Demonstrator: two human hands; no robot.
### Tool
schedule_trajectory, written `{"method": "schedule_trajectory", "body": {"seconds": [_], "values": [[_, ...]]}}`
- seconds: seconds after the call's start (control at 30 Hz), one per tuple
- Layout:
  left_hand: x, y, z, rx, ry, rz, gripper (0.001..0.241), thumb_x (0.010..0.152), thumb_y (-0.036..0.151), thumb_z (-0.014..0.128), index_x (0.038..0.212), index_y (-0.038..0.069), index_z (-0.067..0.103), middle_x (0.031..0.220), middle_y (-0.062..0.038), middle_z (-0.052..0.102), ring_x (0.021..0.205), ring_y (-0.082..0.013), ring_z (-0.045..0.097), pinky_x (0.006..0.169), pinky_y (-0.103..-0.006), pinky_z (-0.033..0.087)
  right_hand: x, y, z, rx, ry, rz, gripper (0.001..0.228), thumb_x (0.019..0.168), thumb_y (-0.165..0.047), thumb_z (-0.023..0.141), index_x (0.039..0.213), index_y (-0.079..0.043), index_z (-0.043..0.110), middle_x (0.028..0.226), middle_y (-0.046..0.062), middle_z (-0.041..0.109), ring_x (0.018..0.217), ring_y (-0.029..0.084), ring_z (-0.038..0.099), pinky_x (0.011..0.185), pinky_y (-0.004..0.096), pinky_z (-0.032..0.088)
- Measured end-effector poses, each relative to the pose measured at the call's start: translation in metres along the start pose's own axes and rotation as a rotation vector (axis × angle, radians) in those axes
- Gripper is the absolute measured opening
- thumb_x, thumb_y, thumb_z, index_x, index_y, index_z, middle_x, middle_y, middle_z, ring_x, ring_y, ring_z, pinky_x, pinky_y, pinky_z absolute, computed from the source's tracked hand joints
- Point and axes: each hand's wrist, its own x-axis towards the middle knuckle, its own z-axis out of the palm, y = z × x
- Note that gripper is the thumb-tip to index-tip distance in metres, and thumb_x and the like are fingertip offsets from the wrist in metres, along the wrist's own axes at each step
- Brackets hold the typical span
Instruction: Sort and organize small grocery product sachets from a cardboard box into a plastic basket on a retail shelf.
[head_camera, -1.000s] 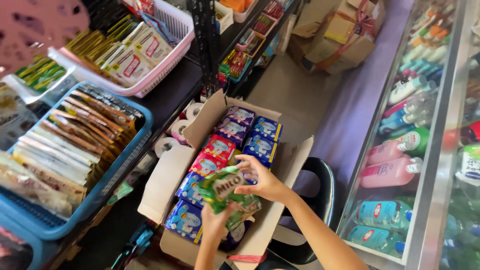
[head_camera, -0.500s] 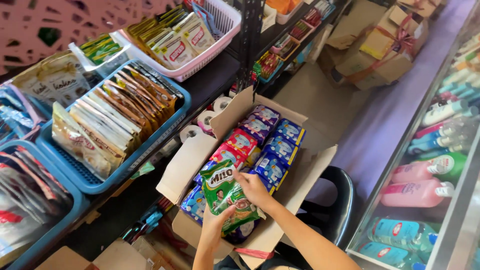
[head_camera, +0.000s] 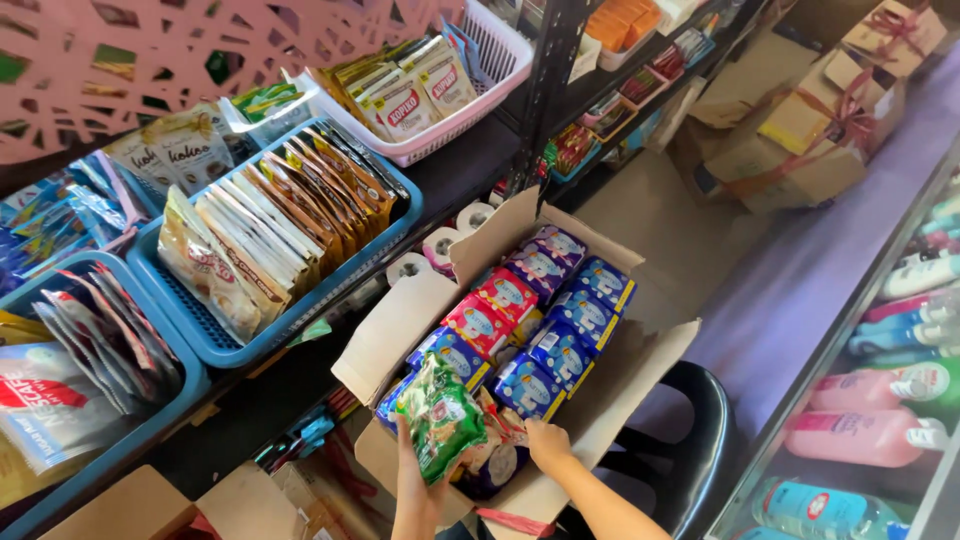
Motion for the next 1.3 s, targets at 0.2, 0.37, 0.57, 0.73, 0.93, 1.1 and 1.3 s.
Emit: {"method": "schedule_trajectory", "body": {"seconds": [0.2, 0.37, 0.57, 0.73, 0.93, 1.1, 1.3], "values": [[0.041, -0.023, -0.065, -0.134, -0.119, -0.062, 0.056, 0.096, 0.044, 0.063, 0.142, 0.012, 0.057, 0.124, -0.007, 0.068, 0.109, -0.0212, 0.066, 0.091, -0.0379, 0.055, -0.031, -0.022, -0.111, 0.411, 0.292, -0.240, 0.024, 0.086, -0.018, 0.068, 0.108, -0.009, 0.067, 0.111, 0.015, 0.067, 0.099, 0.036, 0.067, 0.081, 0.045, 0.055], [0.005, -0.001, -0.016, -0.067, -0.152, -0.039, 0.046, 0.088, 0.021, 0.070, 0.133, 0.014, 0.060, 0.114, -0.005, 0.071, 0.103, -0.0213, 0.066, 0.087, -0.0410, 0.055, -0.047, 0.003, -0.197, 1.119, 0.342, -0.284, 0.020, 0.098, -0.018, 0.064, 0.109, -0.002, 0.068, 0.097, 0.012, 0.073, 0.093, 0.021, 0.067, 0.083, 0.034, 0.056], [0.012, 0.015, 0.034, 0.229, -0.359, 0.240, 0.042, 0.084, 0.004, 0.079, 0.120, -0.001, 0.058, 0.111, -0.010, 0.070, 0.103, -0.0241, 0.068, 0.086, -0.0431, 0.055, -0.048, -0.009, -0.290, 2.091, 0.159, 0.066, 0.029, 0.098, -0.029, 0.057, 0.117, -0.008, 0.065, 0.102, 0.008, 0.074, 0.092, 0.021, 0.071, 0.081, 0.038, 0.058], [-0.101, 0.111, 0.173, 0.585, -0.778, 0.701, 0.062, 0.080, 0.005, 0.082, 0.135, -0.001, 0.055, 0.128, -0.013, 0.072, 0.119, -0.0204, 0.067, 0.104, -0.0368, 0.053, -0.046, -0.036, -0.357, 2.298, -0.401, -0.139, 0.040, 0.097, -0.031, 0.060, 0.125, -0.002, 0.064, 0.111, 0.014, 0.075, 0.097, 0.028, 0.072, 0.082, 0.041, 0.059], [-0.266, 0.219, 0.304, 1.010, -0.609, 1.558, 0.064, 0.067, 0.015, 0.094, 0.123, 0.005, 0.066, 0.118, -0.012, 0.070, 0.111, -0.0242, 0.071, 0.096, -0.0366, 0.055, -0.092, -0.082, -0.503, 2.208, 0.025, -0.136, 0.039, 0.089, -0.023, 0.059, 0.121, -0.001, 0.064, 0.114, 0.015, 0.074, 0.102, 0.028, 0.073, 0.089, 0.047, 0.058], [-0.329, 0.297, 0.419, 1.184, -0.414, 1.739, 0.069, 0.076, 0.038, 0.084, 0.132, 0.007, 0.060, 0.111, -0.015, 0.067, 0.103, -0.0315, 0.064, 0.090, -0.0421, 0.052, -0.133, -0.134, -0.632, 1.978, 0.251, -0.695, 0.035, 0.097, -0.018, 0.065, 0.127, -0.001, 0.062, 0.117, 0.011, 0.072, 0.105, 0.024, 0.070, 0.091, 0.045, 0.056], [-0.275, 0.376, 0.518, 1.438, 0.020, 1.833, 0.074, 0.083, 0.061, 0.072, 0.135, 0.011, 0.055, 0.098, -0.018, 0.073, 0.099, -0.0375, 0.068, 0.083, -0.0509, 0.052, -0.199, -0.218, -0.735, 1.777, 0.479, -0.959, 0.038, 0.094, -0.015, 0.067, 0.131, -0.007, 0.060, 0.121, 0.005, 0.071, 0.108, 0.018, 0.069, 0.093, 0.039, 0.055]]}}
